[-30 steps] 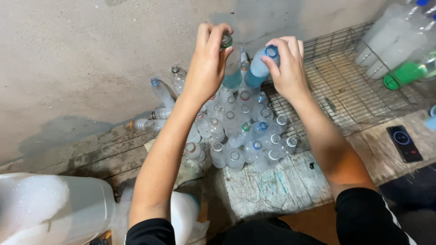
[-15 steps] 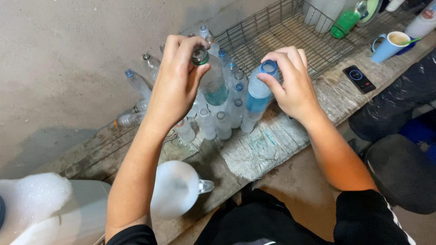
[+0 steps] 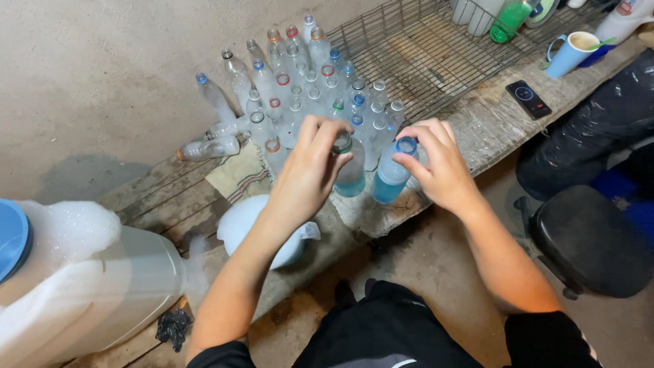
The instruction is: The person pours a foamy liquid from multiple plastic bottles into a large pitcher, then transfers the contents into a large white container using a blue funnel. The process is repeated several times with different bottles.
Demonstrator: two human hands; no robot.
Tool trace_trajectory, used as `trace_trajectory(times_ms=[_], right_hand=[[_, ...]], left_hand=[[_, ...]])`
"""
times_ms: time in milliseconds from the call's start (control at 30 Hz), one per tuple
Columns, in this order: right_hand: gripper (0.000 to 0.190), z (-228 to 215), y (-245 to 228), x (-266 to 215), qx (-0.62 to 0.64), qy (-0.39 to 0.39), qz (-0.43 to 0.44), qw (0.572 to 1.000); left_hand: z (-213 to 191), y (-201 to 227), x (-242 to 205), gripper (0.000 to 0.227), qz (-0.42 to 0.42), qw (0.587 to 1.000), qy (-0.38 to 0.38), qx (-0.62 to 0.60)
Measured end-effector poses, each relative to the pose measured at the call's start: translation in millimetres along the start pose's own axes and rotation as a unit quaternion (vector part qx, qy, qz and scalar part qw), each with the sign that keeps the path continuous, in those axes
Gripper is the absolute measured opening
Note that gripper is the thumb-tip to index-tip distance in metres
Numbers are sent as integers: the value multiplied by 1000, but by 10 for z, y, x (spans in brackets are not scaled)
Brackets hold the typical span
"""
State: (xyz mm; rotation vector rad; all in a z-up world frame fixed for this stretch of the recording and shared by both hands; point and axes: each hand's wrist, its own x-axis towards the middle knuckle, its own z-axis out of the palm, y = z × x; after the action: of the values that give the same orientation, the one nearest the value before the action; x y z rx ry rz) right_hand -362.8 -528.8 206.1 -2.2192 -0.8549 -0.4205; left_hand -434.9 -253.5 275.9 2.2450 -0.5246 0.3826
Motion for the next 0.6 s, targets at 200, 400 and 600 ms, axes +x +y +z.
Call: trace_trajectory(times_ms=[200,400,600], right_hand=[[37,528,419,-547,1,-16,60,998],[38,1071,770,-957,36,-23,119,992],[39,1446,1061,-1150,25,-55,171,983]], left_hand=[[736,-179,-496,31,-67,998,1,-19],[1524,-627,-837,28,-117,993,-17,12],[1945,-937,-1001,27,-128,991,-36,18]])
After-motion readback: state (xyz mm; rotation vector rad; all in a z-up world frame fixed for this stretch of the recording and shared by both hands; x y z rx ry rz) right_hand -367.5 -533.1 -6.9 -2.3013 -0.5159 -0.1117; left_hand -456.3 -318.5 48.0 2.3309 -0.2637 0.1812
